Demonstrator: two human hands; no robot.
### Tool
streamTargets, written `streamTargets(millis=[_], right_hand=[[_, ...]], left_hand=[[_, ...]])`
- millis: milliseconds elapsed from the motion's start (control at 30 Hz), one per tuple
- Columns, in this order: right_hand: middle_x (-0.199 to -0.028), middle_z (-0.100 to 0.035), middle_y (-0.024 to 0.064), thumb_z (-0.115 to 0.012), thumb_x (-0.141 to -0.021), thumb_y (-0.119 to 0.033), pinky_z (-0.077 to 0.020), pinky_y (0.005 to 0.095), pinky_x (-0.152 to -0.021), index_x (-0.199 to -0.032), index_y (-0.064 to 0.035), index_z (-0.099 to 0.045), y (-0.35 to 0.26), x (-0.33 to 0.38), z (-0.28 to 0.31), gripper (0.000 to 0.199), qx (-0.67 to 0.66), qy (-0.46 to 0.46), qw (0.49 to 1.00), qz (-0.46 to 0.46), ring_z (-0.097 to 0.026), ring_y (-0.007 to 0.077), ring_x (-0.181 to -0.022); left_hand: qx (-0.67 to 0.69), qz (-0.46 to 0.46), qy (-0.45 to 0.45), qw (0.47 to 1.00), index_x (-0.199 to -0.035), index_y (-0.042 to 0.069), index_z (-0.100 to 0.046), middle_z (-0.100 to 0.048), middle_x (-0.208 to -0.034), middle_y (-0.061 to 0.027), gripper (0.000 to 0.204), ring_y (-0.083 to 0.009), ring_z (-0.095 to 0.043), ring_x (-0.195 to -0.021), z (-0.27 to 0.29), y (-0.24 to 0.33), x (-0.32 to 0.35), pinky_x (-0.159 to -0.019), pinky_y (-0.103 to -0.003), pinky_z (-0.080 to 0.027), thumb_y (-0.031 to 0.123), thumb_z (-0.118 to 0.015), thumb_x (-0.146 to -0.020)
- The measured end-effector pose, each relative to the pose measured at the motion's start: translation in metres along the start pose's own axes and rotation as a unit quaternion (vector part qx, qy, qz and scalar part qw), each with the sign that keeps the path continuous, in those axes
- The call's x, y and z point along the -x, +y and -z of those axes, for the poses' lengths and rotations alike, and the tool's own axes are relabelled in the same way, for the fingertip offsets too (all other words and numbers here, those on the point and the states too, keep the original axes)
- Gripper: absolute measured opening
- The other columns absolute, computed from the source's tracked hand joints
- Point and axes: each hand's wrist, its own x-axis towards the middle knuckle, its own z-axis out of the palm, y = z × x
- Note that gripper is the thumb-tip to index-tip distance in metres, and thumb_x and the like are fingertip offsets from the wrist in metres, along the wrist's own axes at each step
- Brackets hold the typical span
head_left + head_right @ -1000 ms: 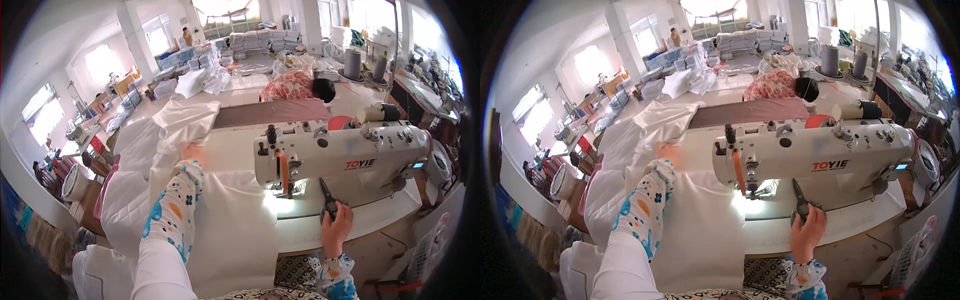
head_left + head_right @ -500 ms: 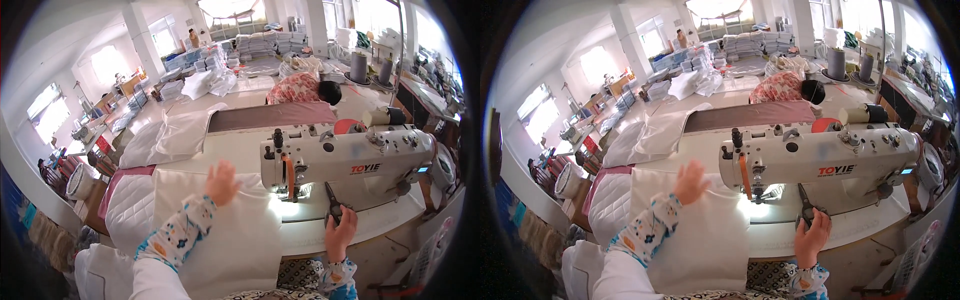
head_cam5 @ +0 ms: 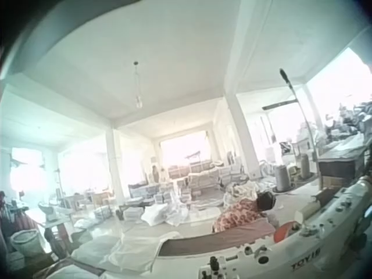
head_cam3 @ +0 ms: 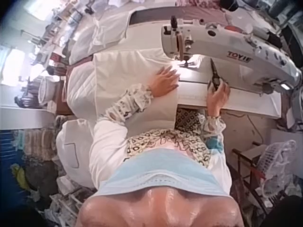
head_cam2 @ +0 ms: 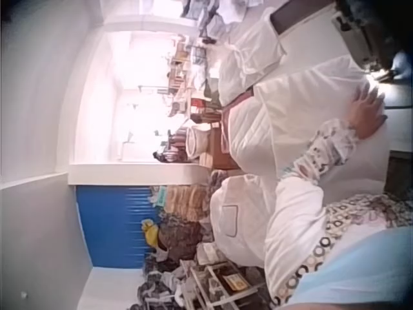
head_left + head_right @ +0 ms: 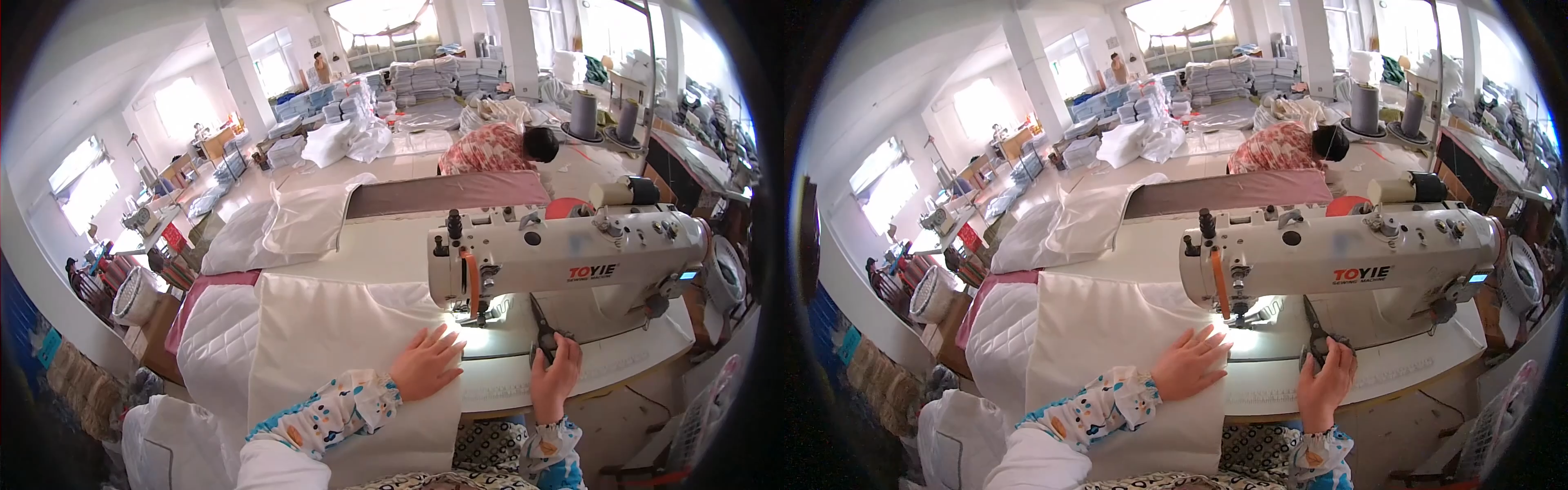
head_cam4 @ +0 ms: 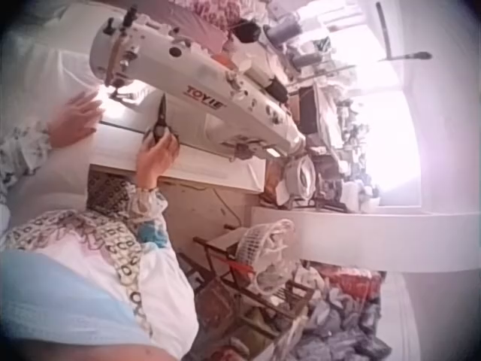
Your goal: Sewing and trimming the edges of white quilted fabric pieces using an industrial sewing machine.
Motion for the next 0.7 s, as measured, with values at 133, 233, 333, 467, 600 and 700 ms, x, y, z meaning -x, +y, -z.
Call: streamTargets(millis=[133, 233, 333, 467, 600, 700], right_hand=[[-0.119, -0.058, 0.0138, -0.071, -0.083, -0.014, -0.0426, 0.0474, -0.099, -0.123, -0.0036, -0.059, -0.0017, -0.0014, -0.0005, 0.043, 0.005, -0.003, 1.000, 0.005, -0.052, 0.0368, -0.114], [-0.120, -0.058, 0.0136, -0.071, -0.083, -0.014, -0.0425, 0.0473, -0.099, -0.123, -0.0038, -0.059, -0.0011, -0.0014, -0.0007, 0.043, 0.002, -0.004, 1.000, 0.004, -0.052, 0.0365, -0.114], [-0.119, -0.058, 0.0134, -0.071, -0.083, -0.013, -0.0425, 0.0473, -0.100, -0.123, -0.0040, -0.059, -0.0015, -0.0015, 0.0001, 0.043, 0.005, -0.005, 1.000, 0.001, -0.052, 0.0364, -0.114], [-0.120, -0.058, 0.0134, -0.071, -0.083, -0.013, -0.0424, 0.0474, -0.100, -0.123, -0.0040, -0.059, -0.0014, -0.0015, 0.0005, 0.043, 0.000, -0.006, 1.000, -0.002, -0.052, 0.0364, -0.115], [-0.120, -0.058, 0.0134, -0.071, -0.083, -0.014, -0.0423, 0.0476, -0.100, -0.123, -0.0042, -0.059, -0.0008, -0.0012, 0.0006, 0.042, -0.002, -0.009, 1.000, -0.007, -0.052, 0.0362, -0.115], [-0.120, -0.058, 0.0135, -0.071, -0.084, -0.015, -0.0424, 0.0475, -0.100, -0.123, -0.0043, -0.059, -0.0022, -0.0015, 0.0011, 0.042, -0.001, -0.013, 1.000, -0.006, -0.052, 0.0360, -0.114]], left_hand=[[-0.001, -0.005, 0.019, 1.000, -0.148, 0.010, -0.042, -0.040, -0.153, -0.0171, 0.056, -0.0349, -0.029, -0.147, -0.0074, -0.0041, 0.0019, -0.119, -0.053, -0.022, 0.040, -0.049, -0.102], [0.002, -0.006, 0.026, 1.000, -0.148, 0.009, -0.043, -0.041, -0.153, -0.0171, 0.055, -0.0350, -0.030, -0.147, -0.0083, -0.0041, 0.0017, -0.119, -0.053, -0.022, 0.040, -0.049, -0.102], [0.005, -0.009, 0.028, 1.000, -0.146, 0.009, -0.044, -0.041, -0.152, -0.0171, 0.054, -0.0350, -0.031, -0.146, -0.0086, -0.0035, 0.0015, -0.119, -0.054, -0.022, 0.039, -0.049, -0.102], [0.003, -0.008, 0.032, 0.999, -0.142, 0.009, -0.048, -0.042, -0.152, -0.0171, 0.050, -0.0352, -0.032, -0.146, -0.0087, -0.0031, 0.0015, -0.119, -0.054, -0.023, 0.038, -0.049, -0.101], [0.002, -0.015, 0.041, 0.999, -0.139, 0.010, -0.051, -0.044, -0.150, -0.0167, 0.046, -0.0352, -0.033, -0.145, -0.0098, -0.0034, 0.0018, -0.118, -0.055, -0.025, 0.035, -0.052, -0.100], [0.003, -0.020, 0.047, 0.999, -0.138, 0.010, -0.052, -0.045, -0.149, -0.0162, 0.044, -0.0349, -0.034, -0.144, -0.0108, -0.0050, 0.0029, -0.117, -0.056, -0.026, 0.032, -0.053, -0.100]])
